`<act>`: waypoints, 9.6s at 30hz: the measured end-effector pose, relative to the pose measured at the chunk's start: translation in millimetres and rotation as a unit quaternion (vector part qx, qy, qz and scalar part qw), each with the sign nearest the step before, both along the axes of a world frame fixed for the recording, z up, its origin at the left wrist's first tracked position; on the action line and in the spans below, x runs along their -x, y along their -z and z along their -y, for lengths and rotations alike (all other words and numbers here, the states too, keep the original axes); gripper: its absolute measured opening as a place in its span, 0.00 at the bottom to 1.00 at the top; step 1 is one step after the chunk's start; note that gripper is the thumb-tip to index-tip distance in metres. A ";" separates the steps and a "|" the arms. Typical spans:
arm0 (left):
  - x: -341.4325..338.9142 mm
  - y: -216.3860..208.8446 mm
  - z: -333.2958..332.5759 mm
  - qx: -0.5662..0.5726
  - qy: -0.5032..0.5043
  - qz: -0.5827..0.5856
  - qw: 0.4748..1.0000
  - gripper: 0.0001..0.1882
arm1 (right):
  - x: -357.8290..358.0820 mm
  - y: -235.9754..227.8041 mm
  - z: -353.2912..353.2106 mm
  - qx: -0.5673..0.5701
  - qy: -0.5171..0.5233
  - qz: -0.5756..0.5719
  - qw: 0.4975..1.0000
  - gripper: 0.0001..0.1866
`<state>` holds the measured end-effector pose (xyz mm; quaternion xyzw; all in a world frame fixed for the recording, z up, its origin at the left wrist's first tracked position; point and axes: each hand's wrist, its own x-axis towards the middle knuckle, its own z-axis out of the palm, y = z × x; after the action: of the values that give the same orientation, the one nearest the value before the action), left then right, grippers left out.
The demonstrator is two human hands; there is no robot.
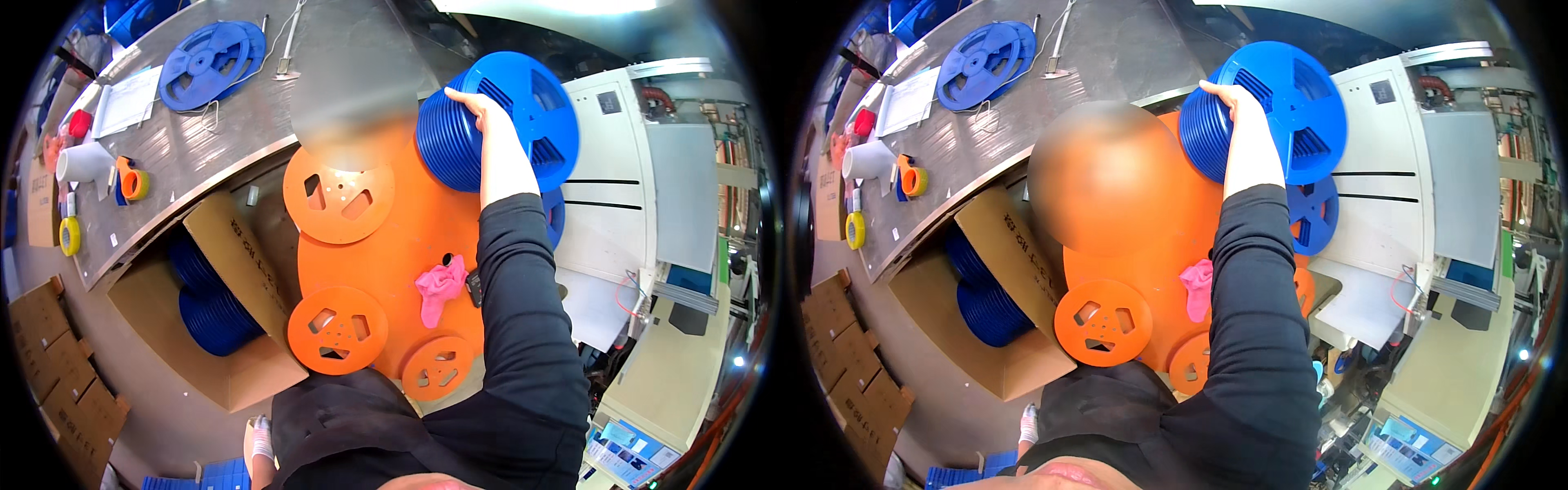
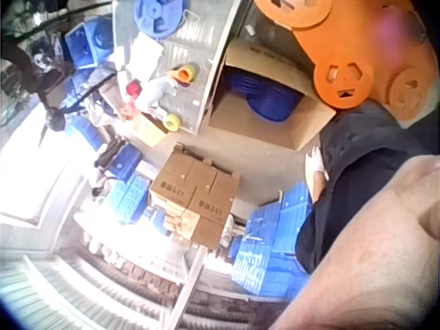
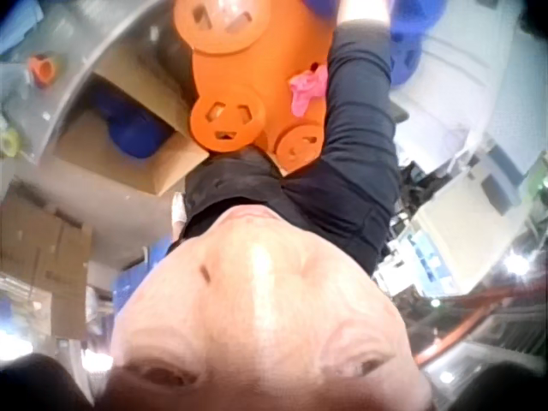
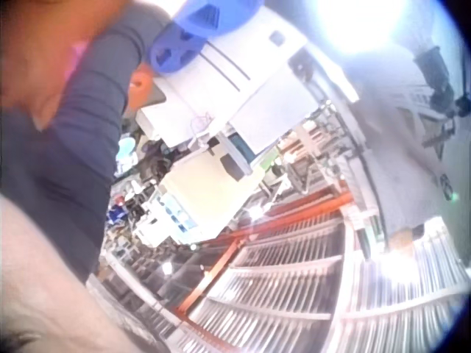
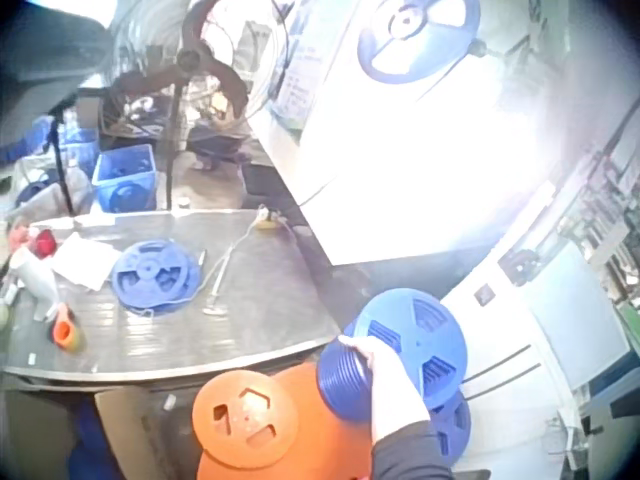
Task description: The person removes blue plastic spools from a cardboard box, stacks them, and then places them into blue plastic bins. They use a digital scale to weigh the spools before placing them into the bins. The person continues to fill the bins with spools until they are full.
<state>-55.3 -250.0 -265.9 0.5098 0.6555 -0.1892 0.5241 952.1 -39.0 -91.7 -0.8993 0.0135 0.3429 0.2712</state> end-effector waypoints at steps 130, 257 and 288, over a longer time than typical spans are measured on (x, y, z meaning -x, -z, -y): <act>-161.7 -254.3 -179.8 -0.421 0.052 0.378 0.823 0.23 | 598.3 -205.6 296.6 -0.761 -0.134 -0.319 0.549 0.19; -131.5 -222.4 -157.8 0.484 -0.361 0.736 0.307 0.39 | 709.3 -190.2 267.8 -0.567 0.113 -0.178 0.797 0.24; -55.2 -186.3 -206.2 0.262 -0.339 0.746 0.510 0.40 | 665.2 -168.3 269.4 -0.790 -0.040 -0.238 0.564 0.18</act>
<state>0.0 -43.8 -79.7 0.0417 0.0667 0.2892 0.9540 286.9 -308.4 76.7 -0.2116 -0.2345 0.4286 0.8465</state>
